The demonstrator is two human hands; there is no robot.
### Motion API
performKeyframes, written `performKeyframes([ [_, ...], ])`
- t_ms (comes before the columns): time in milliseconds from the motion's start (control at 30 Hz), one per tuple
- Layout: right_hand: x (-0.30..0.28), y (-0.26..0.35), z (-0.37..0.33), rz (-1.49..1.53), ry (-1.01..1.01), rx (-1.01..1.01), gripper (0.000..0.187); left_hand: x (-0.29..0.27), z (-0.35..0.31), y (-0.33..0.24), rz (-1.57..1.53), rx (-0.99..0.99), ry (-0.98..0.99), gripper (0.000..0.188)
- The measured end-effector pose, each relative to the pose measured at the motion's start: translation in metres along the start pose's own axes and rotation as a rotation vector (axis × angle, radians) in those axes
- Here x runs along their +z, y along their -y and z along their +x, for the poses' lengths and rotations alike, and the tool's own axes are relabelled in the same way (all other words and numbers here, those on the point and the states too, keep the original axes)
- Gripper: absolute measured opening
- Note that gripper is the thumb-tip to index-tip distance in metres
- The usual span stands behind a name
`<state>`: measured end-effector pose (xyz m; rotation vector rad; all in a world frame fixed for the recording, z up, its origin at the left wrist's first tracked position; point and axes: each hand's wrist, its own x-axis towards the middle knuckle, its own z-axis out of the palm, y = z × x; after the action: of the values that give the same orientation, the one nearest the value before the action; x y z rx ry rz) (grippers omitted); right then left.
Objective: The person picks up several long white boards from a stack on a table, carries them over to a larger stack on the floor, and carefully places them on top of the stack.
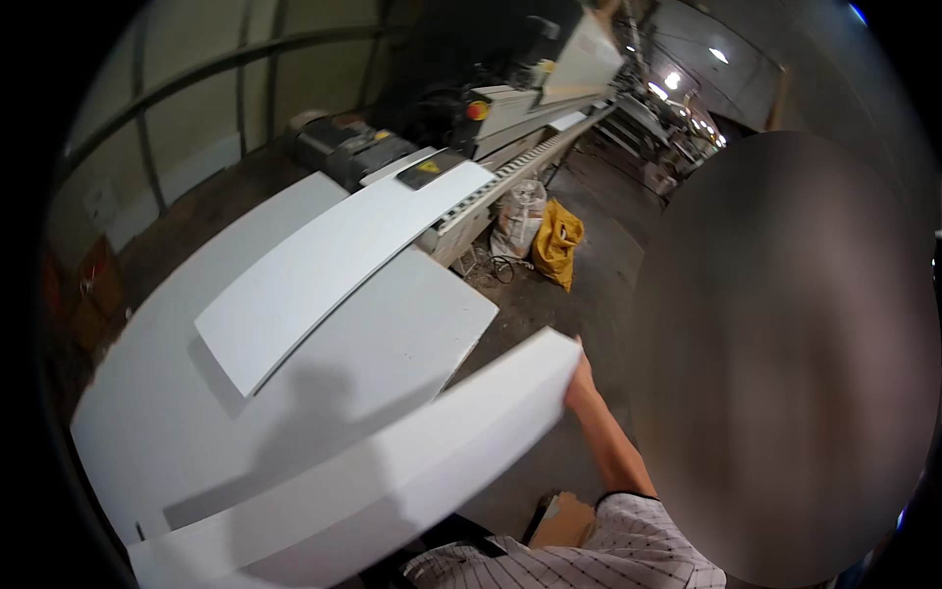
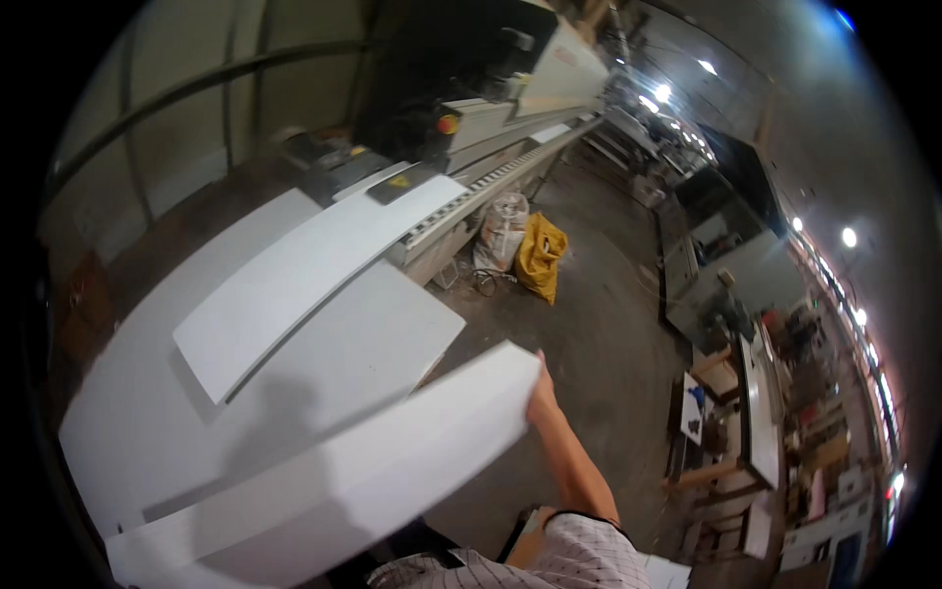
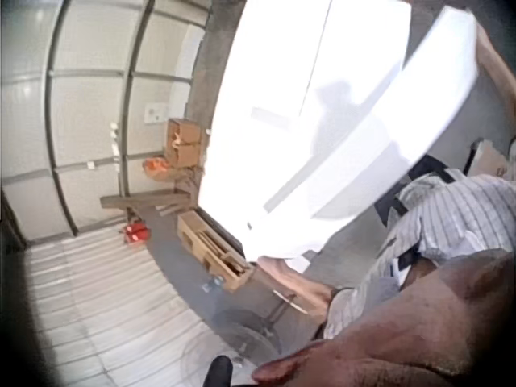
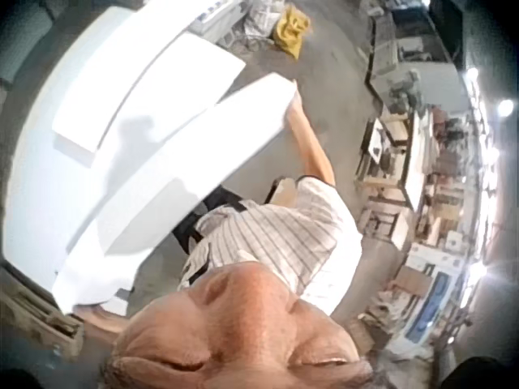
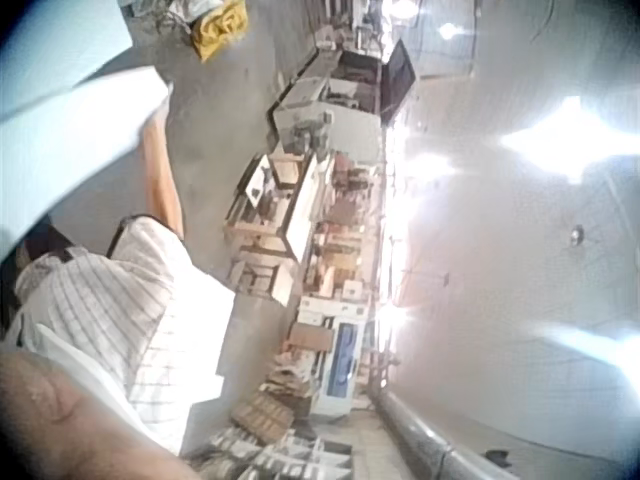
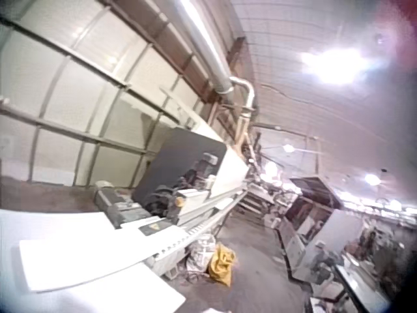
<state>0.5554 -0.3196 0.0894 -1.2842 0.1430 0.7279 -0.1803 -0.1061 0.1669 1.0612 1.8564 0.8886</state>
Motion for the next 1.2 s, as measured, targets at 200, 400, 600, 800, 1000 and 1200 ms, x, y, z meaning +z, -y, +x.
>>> performKeyframes([
  [200,-0.24,-0.094,-0.208,0.099,-0.401,-0.064,0.057,0.091,0.041,-0.065,0.133,0.016,0.449,0.086],
  [400,-0.322,-0.249,-0.495,0.414,-0.845,0.087,0.07,0.255,0.026,-0.089,0.28,0.242,1.072,0.064],
  [600,-0.268,-0.405,-0.754,0.767,-1.274,0.138,0.074,0.343,-0.122,-0.041,0.686,0.376,1.419,0.069],
  [800,-0.17,-0.569,-0.94,1.028,-1.53,0.044,0.079,0.316,-0.276,0.049,0.958,0.563,1.837,0.065],
  [1000,-0.118,-0.689,-1.065,1.138,-1.636,0.111,0.087,0.224,-0.373,0.15,1.136,0.757,1.955,0.066],
  [1200,-0.104,-0.789,-1.186,1.138,-1.669,0.171,0.095,0.119,-0.424,0.254,1.357,0.831,1.866,0.077],
])
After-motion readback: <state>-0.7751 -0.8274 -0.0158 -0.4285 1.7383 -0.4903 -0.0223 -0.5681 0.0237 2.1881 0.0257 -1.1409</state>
